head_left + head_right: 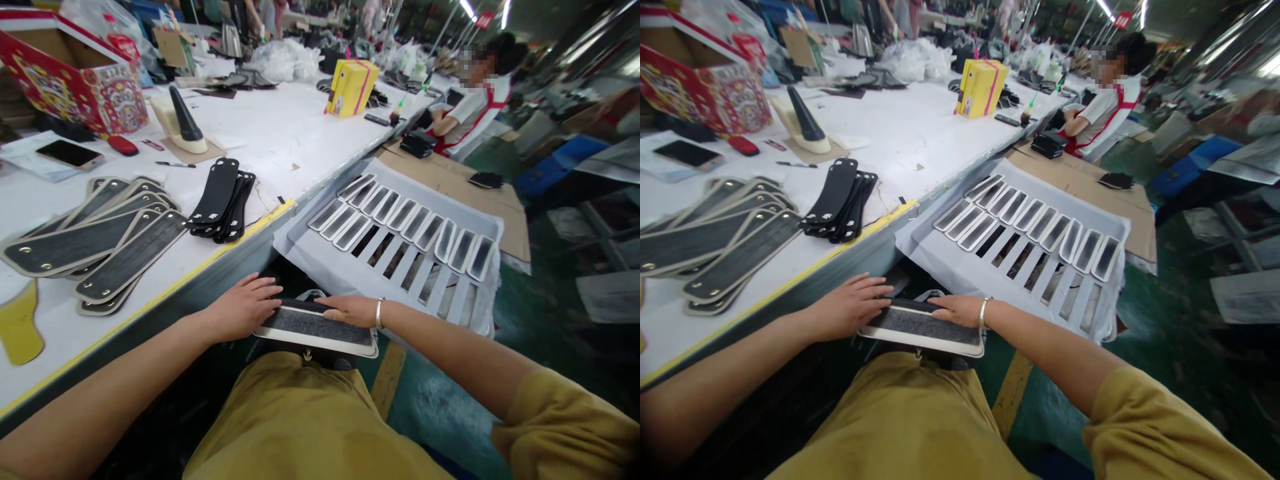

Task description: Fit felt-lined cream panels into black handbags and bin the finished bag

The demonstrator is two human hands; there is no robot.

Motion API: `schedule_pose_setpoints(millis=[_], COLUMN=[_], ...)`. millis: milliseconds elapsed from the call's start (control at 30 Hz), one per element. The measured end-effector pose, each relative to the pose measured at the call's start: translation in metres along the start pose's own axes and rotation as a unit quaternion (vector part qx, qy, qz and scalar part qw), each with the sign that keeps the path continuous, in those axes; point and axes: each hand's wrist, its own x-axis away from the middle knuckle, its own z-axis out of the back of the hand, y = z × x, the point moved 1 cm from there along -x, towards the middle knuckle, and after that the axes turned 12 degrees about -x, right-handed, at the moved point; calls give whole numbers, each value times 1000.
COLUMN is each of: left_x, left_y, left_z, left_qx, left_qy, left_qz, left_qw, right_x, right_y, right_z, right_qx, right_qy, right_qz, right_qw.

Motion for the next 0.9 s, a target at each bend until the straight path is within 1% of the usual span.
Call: schedule_pose_setpoints(millis=[67,133,200,267,367,467,567,700,800,867,900], left_x=[2,1,-4,-12,-27,-40,-44,-44,-44,-45,-45], left_y=[17,41,68,93,117,124,127,133,137,137,137], left_z=[5,6,4,0,-8,-11,-11,-13,-15,-15,-15], left_qx=[12,44,73,85,85,84,94,105,107,108,108], left_qy=[46,75,75,59,40,33,35,58,54,45,43], left_qz=[24,28,22,15,24,41,57,95,111,110,107], left_qw=[999,996,994,994,995,995,993,988,987,987,987], right_x=[24,48,71,90,107,113,114,116,116,117,117], right_y=[-2,-12,-24,-33,-33,-25,-17,-8,-3,0,1], right_z=[-1,-9,-22,-40,-65,-79,-87,-96,-103,-106,-107], right_qx=[38,65,85,106,128,124,103,67,35,22,21], right_qy=[68,164,265,328,362,386,402,420,462,492,497], right_qz=[-10,21,50,53,48,49,52,56,54,54,58], right_qw=[997,984,959,937,922,913,908,903,885,869,866])
